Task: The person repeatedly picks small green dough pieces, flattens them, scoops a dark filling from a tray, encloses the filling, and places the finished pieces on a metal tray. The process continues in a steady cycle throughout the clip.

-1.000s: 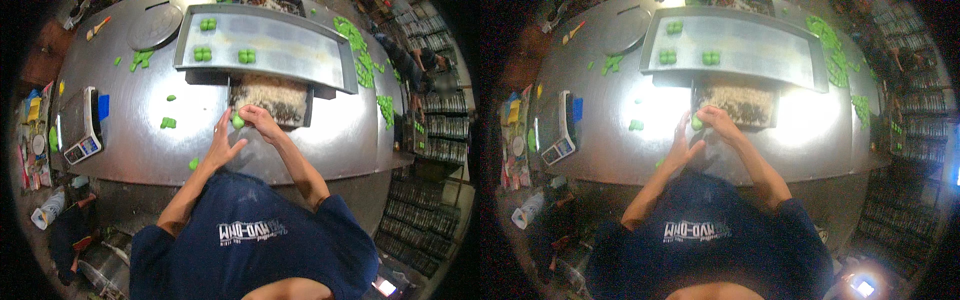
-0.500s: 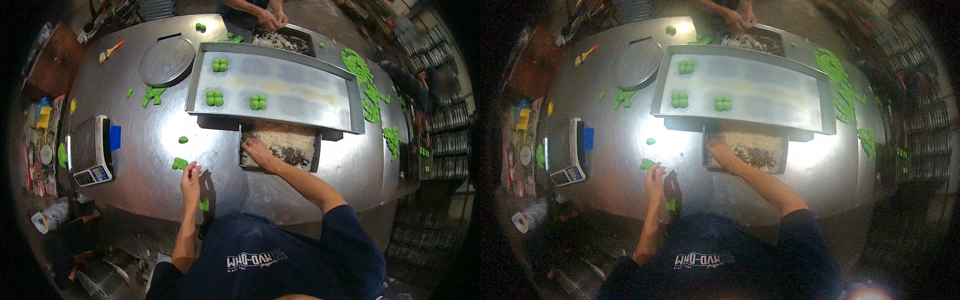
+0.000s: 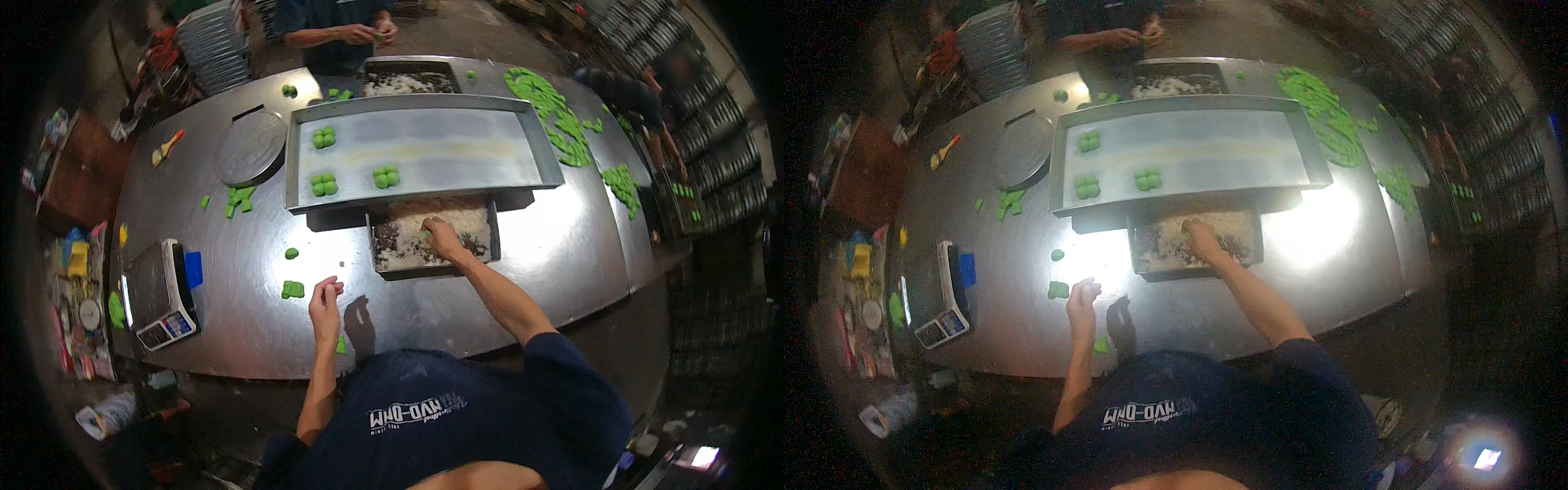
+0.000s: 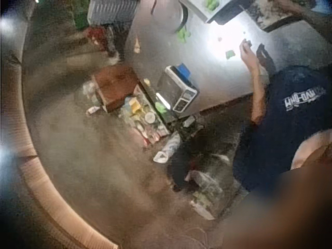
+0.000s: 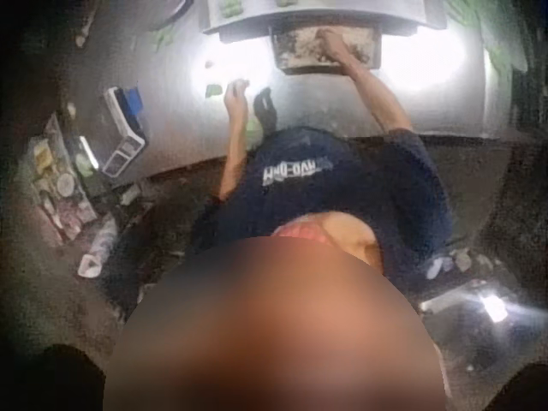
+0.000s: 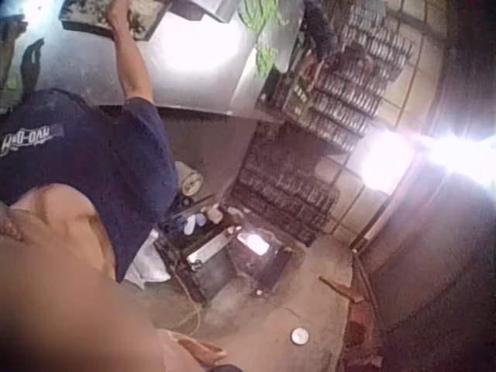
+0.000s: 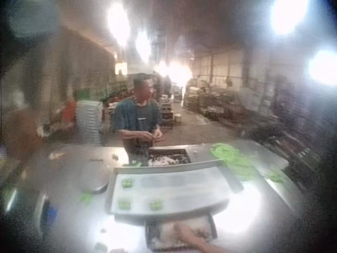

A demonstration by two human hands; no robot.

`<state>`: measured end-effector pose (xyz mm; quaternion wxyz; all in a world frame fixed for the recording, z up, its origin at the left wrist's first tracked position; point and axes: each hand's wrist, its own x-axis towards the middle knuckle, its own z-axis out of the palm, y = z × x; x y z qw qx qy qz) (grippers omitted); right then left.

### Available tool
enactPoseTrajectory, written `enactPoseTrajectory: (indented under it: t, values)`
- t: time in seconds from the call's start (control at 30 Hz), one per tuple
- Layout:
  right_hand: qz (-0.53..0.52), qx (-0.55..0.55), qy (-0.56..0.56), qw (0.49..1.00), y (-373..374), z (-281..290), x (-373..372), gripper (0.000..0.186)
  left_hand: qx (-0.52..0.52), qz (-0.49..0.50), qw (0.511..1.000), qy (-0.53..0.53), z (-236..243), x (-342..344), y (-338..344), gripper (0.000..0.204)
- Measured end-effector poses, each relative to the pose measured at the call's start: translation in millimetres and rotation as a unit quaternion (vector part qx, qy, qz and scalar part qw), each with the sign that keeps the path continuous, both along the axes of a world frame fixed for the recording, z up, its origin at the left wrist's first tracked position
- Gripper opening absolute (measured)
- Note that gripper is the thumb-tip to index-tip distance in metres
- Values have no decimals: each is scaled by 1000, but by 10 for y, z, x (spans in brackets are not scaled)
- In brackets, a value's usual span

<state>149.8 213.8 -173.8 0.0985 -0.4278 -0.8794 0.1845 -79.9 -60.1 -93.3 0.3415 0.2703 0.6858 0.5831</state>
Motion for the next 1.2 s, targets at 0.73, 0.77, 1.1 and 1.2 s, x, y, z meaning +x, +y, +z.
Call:
enactPoseTrajectory:
  t: [0.73,0.77,1.1,1.2]
  values:
    - [-92,-341,371,859,-524,696,-358,34,-24,-190,967,-168,11,555,1544,36]
    - [-83,-313,363,873,-545,716,-352,34,-9,-191,971,-146,4,544,1533,38]
    - [61,-14,220,973,-544,759,-255,24,-191,-257,945,-64,213,439,1632,42]
    - [-3,-119,212,970,-495,796,-211,17,-124,-261,951,-109,352,546,1516,37]
